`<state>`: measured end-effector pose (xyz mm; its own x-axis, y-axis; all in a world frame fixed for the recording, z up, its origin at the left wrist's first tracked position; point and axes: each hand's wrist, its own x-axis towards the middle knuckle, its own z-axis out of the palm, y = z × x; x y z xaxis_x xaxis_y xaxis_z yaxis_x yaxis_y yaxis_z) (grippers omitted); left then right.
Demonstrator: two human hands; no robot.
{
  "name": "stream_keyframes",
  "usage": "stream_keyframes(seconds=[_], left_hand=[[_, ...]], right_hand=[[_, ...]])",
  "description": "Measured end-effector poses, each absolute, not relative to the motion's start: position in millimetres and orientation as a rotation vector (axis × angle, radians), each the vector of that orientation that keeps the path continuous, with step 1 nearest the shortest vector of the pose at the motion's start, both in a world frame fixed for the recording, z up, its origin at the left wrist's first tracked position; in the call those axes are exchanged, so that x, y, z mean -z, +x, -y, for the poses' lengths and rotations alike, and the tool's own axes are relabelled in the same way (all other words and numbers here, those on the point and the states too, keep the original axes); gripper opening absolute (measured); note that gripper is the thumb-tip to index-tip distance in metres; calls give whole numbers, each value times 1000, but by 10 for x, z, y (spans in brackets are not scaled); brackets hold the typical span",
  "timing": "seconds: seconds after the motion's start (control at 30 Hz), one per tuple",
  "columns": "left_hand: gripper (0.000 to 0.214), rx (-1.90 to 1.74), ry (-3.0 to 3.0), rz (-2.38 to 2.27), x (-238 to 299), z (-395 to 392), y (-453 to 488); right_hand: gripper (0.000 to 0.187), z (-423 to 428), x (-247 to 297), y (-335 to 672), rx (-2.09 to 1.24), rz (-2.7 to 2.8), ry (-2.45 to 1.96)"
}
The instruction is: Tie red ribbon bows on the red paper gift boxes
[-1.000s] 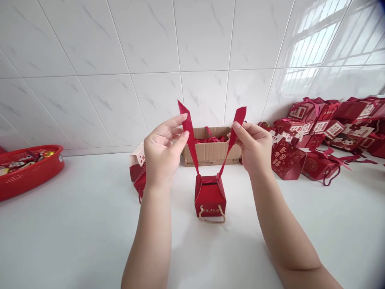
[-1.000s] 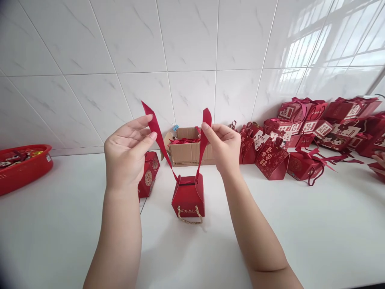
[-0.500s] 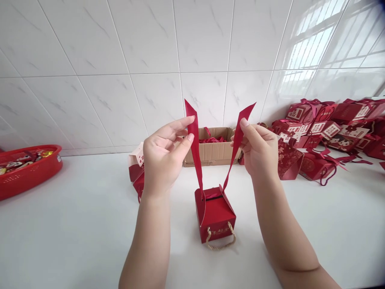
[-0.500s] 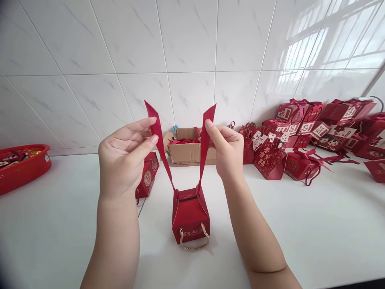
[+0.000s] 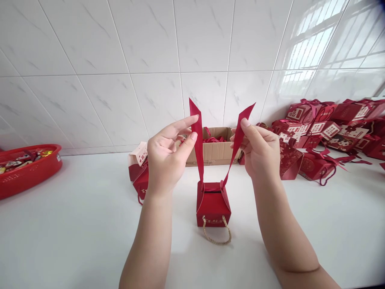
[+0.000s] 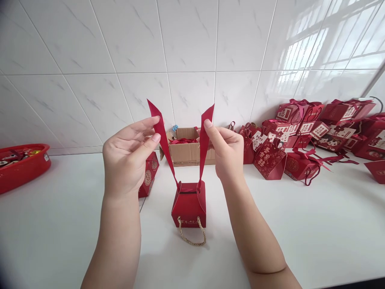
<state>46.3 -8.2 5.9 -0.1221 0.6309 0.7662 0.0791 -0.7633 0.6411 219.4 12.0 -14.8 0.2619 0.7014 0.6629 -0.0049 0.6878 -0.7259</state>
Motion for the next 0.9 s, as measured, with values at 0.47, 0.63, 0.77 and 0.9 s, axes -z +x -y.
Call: stream_keyframes(seconds=[0.47, 0.63, 0.77, 0.9], left_hand=[[33, -1848, 2173, -517, 50, 131, 679], [36, -1815, 2463, -466, 77, 92, 721], [35, -1756, 2416, -499, 90, 32, 685], [33, -1757, 2412, -535, 107, -10, 684]], right_hand=[[32, 29, 121, 2086, -722, 1333, -582], [28, 76, 113, 2108, -830, 1429, -518], [40, 70, 92, 2158, -921, 1524, -475], [46, 70, 78, 2155, -874, 1548, -513]])
